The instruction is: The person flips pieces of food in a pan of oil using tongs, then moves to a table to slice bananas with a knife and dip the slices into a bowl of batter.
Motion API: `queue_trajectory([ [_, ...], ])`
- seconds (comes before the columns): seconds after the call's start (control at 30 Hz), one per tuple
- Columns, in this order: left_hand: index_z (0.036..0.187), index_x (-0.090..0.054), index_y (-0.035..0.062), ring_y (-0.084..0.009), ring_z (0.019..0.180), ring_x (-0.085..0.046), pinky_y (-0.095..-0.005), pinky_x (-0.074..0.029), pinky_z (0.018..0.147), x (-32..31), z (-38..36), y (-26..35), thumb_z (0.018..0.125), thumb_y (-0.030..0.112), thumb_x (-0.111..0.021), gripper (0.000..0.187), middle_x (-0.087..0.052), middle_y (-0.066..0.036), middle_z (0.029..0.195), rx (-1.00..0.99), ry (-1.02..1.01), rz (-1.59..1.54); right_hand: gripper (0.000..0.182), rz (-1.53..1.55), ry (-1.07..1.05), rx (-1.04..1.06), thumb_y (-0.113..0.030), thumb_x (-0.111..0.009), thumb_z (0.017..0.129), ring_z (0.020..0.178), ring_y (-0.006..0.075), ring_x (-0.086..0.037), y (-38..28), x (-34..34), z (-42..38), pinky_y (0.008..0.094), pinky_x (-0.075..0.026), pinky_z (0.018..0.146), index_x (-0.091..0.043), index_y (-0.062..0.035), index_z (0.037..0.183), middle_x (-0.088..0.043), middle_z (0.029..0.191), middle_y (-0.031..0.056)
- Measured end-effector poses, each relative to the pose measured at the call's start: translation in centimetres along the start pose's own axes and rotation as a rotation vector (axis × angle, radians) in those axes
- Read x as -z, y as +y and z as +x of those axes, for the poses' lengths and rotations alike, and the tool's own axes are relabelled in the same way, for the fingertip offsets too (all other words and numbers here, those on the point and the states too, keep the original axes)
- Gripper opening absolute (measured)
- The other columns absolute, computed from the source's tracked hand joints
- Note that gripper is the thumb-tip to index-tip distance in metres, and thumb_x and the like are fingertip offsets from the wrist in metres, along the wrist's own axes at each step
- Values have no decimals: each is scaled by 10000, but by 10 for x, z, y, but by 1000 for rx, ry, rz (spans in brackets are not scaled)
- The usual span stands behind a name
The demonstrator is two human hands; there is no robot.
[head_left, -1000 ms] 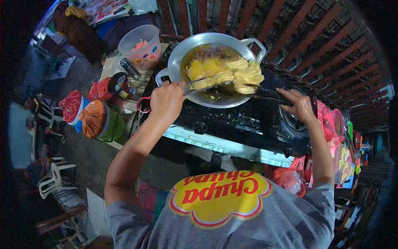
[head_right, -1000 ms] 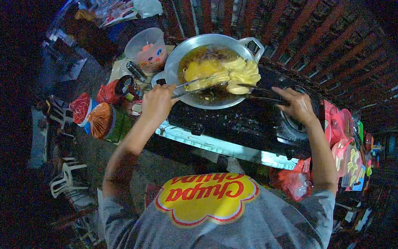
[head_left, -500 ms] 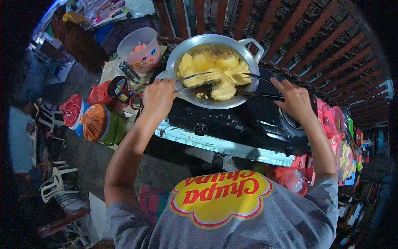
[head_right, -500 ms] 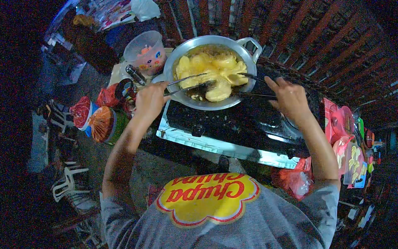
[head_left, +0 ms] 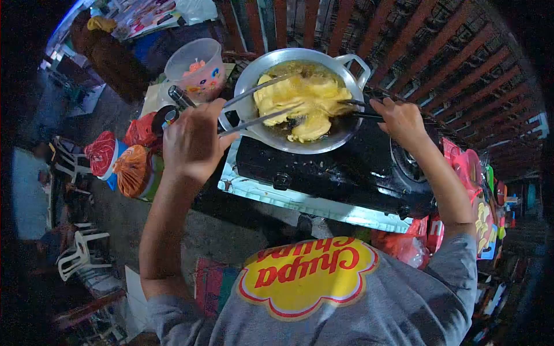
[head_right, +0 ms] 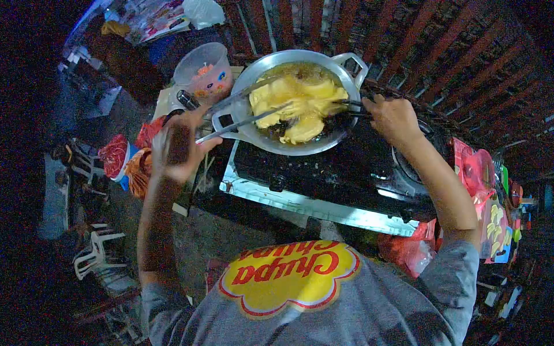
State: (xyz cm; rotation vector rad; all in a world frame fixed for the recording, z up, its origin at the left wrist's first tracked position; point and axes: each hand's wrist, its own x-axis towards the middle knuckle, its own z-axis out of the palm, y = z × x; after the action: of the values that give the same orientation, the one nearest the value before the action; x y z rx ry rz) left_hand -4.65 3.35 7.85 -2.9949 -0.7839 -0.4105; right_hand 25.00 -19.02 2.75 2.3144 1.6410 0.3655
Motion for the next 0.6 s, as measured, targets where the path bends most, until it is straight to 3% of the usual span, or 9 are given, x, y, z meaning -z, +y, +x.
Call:
queue_trajectory([
  [0.1, 1156, -534, 63, -312, 988, -580, -389, -480, 806, -5, -17, 11, 674, 309, -762, 587, -615, -136, 1034, -46, -17, -10, 542, 54, -25, 10, -262, -732, 657, 726, 254, -630, -2, 14, -6, 366, -506, 613, -561, -148, 1158, -608, 887, 86],
  [0.17, 1146, -540, 58, -310, 984, -581, -388, -486, 787, -1, -16, 37, 659, 301, -767, 589, -613, -124, 1042, 35, -248, -33, 520, 73, -68, -2, -274, -728, 660, 738, 257, -632, -4, 22, -10, 371, -507, 621, -574, -146, 1140, -616, 883, 91],
  [0.3, 1107, -557, 40, -266, 928, -595, -371, -499, 750, -32, -22, 57, 656, 255, -756, 538, -620, -111, 1018, -41, -202, -28, 481, 94, -158, -32, -312, -710, 679, 768, 270, -636, -12, 36, -18, 389, -510, 649, -596, -150, 1117, -629, 918, 102],
  [0.53, 1057, -595, 58, -245, 843, -605, -339, -511, 687, -58, -25, 49, 655, 195, -736, 448, -645, -80, 879, -27, -119, 99, 505, 216, -132, -42, -327, -699, 698, 771, 300, -629, -12, 19, -33, 411, -508, 654, -573, -169, 1161, -625, 910, 108],
  [0.6, 1046, -602, 55, -247, 835, -606, -341, -511, 682, -61, -25, 45, 656, 190, -733, 433, -647, -83, 881, -42, -95, 103, 506, 224, -8, -46, -348, -704, 700, 730, 273, -639, -16, 11, -38, 390, -520, 608, -570, -147, 1144, -622, 872, 105],
])
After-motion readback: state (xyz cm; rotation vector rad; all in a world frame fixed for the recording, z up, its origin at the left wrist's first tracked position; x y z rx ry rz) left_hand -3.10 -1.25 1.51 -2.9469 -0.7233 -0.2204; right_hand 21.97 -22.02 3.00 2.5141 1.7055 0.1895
